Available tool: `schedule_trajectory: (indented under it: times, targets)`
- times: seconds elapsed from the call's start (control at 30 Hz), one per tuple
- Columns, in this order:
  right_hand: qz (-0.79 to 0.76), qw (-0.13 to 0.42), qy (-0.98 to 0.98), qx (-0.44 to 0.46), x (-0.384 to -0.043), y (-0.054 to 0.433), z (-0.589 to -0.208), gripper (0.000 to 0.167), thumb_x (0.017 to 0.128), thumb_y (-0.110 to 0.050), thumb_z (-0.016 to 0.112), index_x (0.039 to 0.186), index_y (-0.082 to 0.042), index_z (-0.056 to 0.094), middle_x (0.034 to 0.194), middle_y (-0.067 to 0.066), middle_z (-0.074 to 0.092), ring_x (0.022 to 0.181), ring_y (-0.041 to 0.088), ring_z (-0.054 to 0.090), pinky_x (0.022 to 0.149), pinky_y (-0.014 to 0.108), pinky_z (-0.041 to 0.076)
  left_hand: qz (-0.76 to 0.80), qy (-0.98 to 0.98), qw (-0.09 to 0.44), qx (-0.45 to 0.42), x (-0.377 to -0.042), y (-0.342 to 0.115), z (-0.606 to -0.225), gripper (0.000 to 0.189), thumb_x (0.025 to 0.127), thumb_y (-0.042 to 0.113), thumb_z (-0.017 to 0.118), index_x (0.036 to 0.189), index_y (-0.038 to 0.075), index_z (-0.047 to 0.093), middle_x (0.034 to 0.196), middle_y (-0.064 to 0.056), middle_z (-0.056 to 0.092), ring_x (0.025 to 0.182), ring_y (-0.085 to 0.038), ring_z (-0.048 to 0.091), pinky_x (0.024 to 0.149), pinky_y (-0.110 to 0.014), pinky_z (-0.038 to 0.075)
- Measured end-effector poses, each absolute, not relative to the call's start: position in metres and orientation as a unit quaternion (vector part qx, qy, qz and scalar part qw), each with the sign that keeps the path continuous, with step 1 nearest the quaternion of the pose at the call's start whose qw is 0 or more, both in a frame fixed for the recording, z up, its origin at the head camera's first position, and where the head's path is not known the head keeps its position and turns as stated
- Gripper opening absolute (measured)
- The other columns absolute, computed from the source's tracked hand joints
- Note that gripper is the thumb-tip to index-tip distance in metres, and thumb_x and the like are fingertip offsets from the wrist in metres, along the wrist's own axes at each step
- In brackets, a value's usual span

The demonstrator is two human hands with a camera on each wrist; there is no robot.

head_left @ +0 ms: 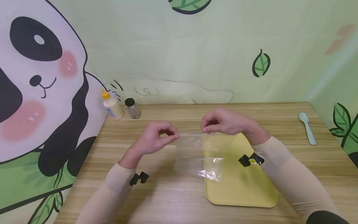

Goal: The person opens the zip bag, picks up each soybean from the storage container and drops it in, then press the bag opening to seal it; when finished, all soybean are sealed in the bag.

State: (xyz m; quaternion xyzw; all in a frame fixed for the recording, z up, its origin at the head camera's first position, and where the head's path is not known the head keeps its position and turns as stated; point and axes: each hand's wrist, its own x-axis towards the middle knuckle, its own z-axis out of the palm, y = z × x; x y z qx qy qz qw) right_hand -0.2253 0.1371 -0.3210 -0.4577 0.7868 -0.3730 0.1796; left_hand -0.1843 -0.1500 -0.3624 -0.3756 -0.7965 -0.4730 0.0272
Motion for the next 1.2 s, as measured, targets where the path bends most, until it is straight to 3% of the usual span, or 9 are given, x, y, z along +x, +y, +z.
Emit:
schedule_trajectory:
  times: [0.23,0.67,0.97,1.2]
  targets:
    - [-0.371,0.184,0.788,-0.456,-0.224,0.137,-0.322,0.010,0.095,-0.010,0.061,0.088,-0.007,0.066,0.074,-0.001,0.056,0.065,0.008,0.048,0.058,0.022,0.043,-0.437,-0.814,0.024,-0.382,-0.185,-0.149,-0.360,0.011,0.084,0.003,0.073,0.094,0.004,0.070,0.088,-0.004,0.070,0.081,-0.013,0.064,0.078,-0.028,0.058]
    - [-0.367,0.182,0.796,-0.445,-0.226,0.136,-0.323,0.010,0.096,-0.012,0.061,0.089,-0.008,0.067,0.075,-0.002,0.055,0.065,0.009,0.047,0.058,0.022,0.043,-0.380,-0.805,0.144,-0.432,-0.189,-0.134,-0.349,0.021,0.081,0.012,0.077,0.099,0.005,0.070,0.095,-0.004,0.070,0.086,-0.014,0.062,0.080,-0.025,0.054]
    - [-0.376,0.184,0.799,-0.432,-0.226,0.136,-0.324,0.010,0.095,-0.011,0.061,0.087,-0.008,0.067,0.074,-0.002,0.055,0.063,0.008,0.047,0.057,0.022,0.042,-0.362,-0.785,0.168,-0.473,-0.188,-0.124,-0.343,0.021,0.080,0.010,0.078,0.098,0.001,0.072,0.095,-0.006,0.070,0.090,-0.016,0.065,0.085,-0.023,0.054]
    - [-0.378,0.183,0.798,-0.432,-0.226,0.136,-0.324,0.010,0.095,-0.012,0.061,0.087,-0.008,0.066,0.074,-0.002,0.055,0.063,0.008,0.046,0.057,0.022,0.041,-0.329,-0.783,0.190,-0.493,-0.187,-0.116,-0.341,0.018,0.080,0.011,0.078,0.096,0.004,0.073,0.094,-0.005,0.070,0.092,-0.016,0.064,0.087,-0.022,0.053]
